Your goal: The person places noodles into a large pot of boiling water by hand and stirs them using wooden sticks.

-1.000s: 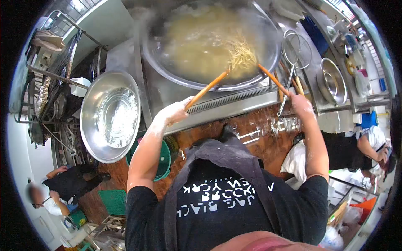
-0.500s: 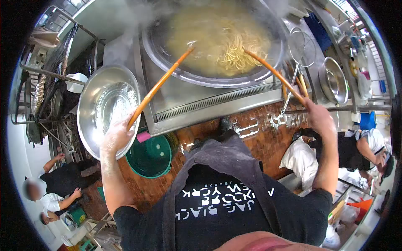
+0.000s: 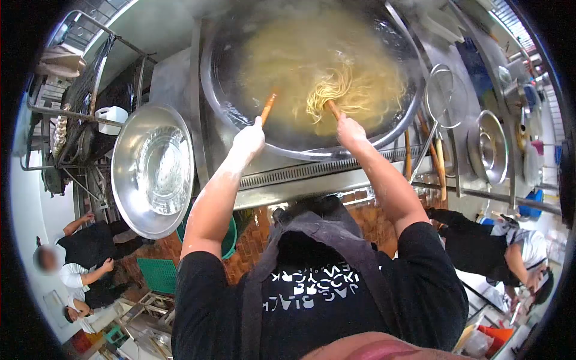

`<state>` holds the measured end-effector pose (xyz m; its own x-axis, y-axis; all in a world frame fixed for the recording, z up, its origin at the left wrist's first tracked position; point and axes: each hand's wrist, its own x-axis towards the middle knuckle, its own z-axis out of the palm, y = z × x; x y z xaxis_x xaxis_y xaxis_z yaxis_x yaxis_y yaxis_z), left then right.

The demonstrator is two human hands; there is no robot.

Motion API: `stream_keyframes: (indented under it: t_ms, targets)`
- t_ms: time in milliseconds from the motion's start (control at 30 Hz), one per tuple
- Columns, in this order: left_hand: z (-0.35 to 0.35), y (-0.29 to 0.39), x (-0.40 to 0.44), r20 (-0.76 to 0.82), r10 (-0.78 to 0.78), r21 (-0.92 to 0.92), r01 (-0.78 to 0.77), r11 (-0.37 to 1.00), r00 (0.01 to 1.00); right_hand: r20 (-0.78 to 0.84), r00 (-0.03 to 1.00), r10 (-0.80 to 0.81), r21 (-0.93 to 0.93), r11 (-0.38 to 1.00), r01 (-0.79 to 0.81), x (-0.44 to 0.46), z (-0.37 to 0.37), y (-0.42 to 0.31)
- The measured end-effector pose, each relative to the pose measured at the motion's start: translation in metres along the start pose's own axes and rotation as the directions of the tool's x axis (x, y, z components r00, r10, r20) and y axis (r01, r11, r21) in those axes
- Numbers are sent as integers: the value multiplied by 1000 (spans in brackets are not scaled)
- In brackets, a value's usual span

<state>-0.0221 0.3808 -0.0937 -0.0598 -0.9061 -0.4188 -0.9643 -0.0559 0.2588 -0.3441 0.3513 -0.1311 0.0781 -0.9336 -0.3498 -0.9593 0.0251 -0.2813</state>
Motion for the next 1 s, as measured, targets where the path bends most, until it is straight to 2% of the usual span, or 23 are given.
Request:
stream_keyframes:
  t_ms: [33, 100, 200, 267, 300, 400, 500, 567, 600, 667, 700, 767, 867, 1000]
  targets:
    - [-5, 9, 17, 15, 1, 14, -1, 1000, 1000, -30, 999, -45, 10, 999, 45, 14, -3, 1]
    - [-16, 26, 50, 44, 3, 45, -5, 999, 999, -38, 999, -36, 45, 998, 37, 41, -18, 4]
    - [-28, 43, 94, -13, -5, 11, 5, 1000, 1000, -60, 998, -22, 35, 999, 24, 85, -32, 10]
    - [-27, 42, 122, -41, 10, -52, -13, 999, 999, -48, 999, 5, 12, 1000, -4, 96, -48, 12]
    - [-21, 39, 130, -53, 18, -84, -22, 996, 998, 18, 1000, -13, -24, 1000, 13, 90, -66, 9]
    - [-10, 13, 133, 39, 17, -216, -8, 976, 999, 46, 997, -69, -79, 994, 72, 82, -86, 20]
    - [-52, 6, 30, 172, -7, -141, 32, 989, 985, 77, 990, -122, -97, 987, 129, 59, -84, 28]
    - [-50, -44, -19, 98, 127, -213, -104, 972, 987, 100, 987, -126, -88, 987, 135, 40, -79, 31]
    - [-62, -61, -53, 166, 67, -316, -11, 949, 984, 110, 985, -129, -80, 987, 139, 31, -72, 32]
    - [-79, -93, -118, 103, 17, -183, 2, 983, 995, 136, 980, -144, -78, 985, 155, 8, -58, 34]
    - [-110, -82, -155, 231, -89, -227, 142, 963, 969, 151, 976, -157, -87, 981, 172, -5, -53, 32]
    - [-118, -122, -230, 165, -50, -329, 103, 939, 985, 134, 968, -212, -116, 967, 228, -39, -45, 17]
    - [-104, -149, -278, 45, -6, -303, 20, 953, 999, 165, 966, -201, -112, 969, 221, -62, -28, 3]
    - [-92, -148, -304, -73, 17, -240, -34, 970, 997, 145, 964, -222, -96, 967, 237, -97, -13, -10]
